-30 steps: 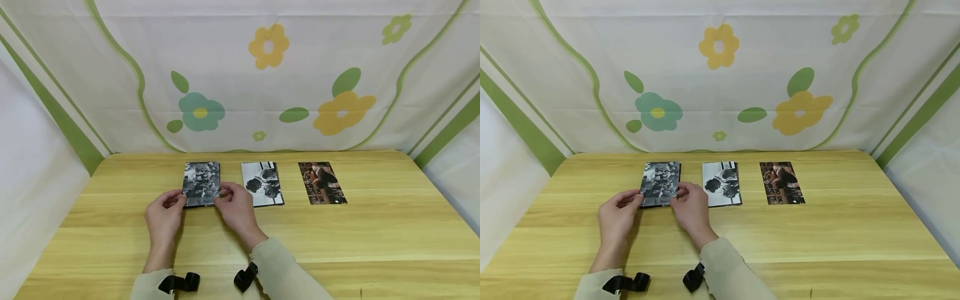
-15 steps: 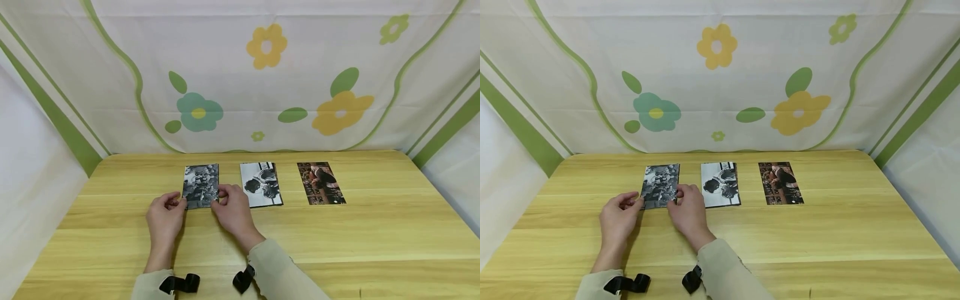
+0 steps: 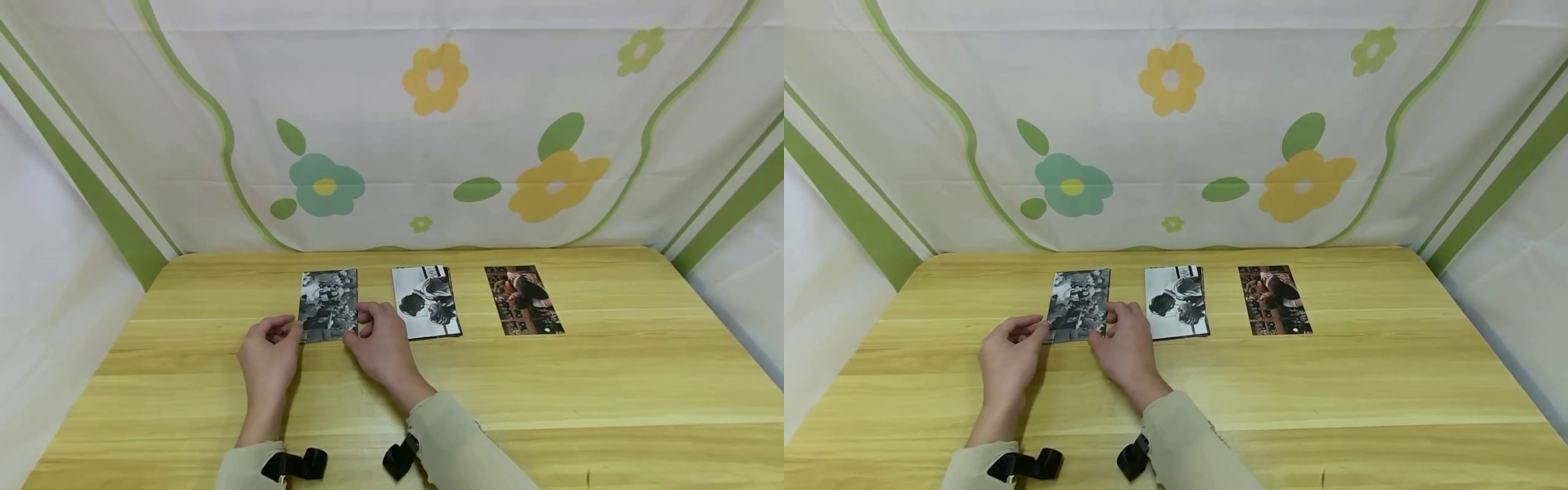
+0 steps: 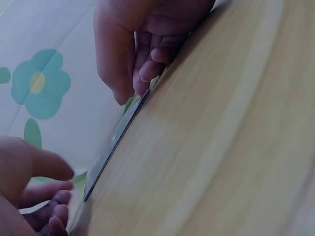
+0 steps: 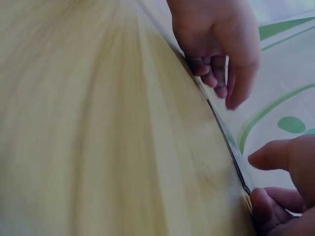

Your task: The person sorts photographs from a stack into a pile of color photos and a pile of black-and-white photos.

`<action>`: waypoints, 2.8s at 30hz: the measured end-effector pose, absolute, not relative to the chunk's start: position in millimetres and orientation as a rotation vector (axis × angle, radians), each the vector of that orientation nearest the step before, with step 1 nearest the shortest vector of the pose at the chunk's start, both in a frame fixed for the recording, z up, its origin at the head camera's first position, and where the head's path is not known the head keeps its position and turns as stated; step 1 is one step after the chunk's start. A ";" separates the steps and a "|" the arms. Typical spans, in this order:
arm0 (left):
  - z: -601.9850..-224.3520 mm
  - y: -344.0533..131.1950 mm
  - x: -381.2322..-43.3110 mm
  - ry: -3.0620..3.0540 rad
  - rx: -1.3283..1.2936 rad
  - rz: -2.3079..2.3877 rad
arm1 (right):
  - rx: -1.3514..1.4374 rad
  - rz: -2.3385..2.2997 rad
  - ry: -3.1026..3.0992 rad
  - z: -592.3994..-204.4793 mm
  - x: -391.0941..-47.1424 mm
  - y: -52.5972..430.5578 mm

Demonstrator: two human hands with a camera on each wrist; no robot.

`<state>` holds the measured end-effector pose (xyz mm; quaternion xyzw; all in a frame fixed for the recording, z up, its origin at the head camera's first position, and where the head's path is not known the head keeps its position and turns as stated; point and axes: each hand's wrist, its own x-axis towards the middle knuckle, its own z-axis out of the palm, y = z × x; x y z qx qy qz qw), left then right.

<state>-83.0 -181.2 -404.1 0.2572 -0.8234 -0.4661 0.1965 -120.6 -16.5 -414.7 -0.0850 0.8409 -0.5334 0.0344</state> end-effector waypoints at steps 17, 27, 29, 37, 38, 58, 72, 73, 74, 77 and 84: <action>-396.6 -138.1 -84.8 -2.165 0.558 -1.505 | -0.224 -1.811 2.439 -398.0 -120.6 60.2; -392.0 -96.2 -77.1 -2.217 0.352 -1.659 | 0.049 -1.837 2.500 -401.8 -116.8 119.8; -393.5 -91.8 -77.0 -2.227 0.351 -1.678 | 0.079 -1.840 2.501 -401.5 -115.3 127.3; -401.3 -88.5 -80.0 -2.236 0.364 -1.701 | 0.130 -1.854 2.496 -404.0 -115.3 140.7; -402.0 -87.8 -80.1 -2.237 0.362 -1.701 | 0.130 -1.861 2.494 -404.3 -115.7 141.4; -418.7 -72.3 -81.2 -2.270 0.299 -1.755 | 0.101 -1.882 2.546 -420.1 -122.5 138.9; -423.2 -65.1 -81.9 -2.321 0.259 -1.634 | 0.082 -1.713 2.713 -425.6 -122.3 137.0; -423.1 -64.2 -82.5 -2.330 0.261 -1.613 | 0.086 -1.700 2.716 -426.1 -122.4 136.9; -423.1 -63.2 -83.7 -2.345 0.264 -1.590 | 0.091 -1.687 2.720 -426.7 -122.6 136.7; -422.2 -59.6 -87.2 -2.394 0.276 -1.499 | 0.107 -1.642 2.739 -428.3 -123.2 135.6; -425.1 -50.1 -94.5 -2.424 0.285 -1.293 | 0.106 -1.504 2.839 -431.0 -127.8 129.2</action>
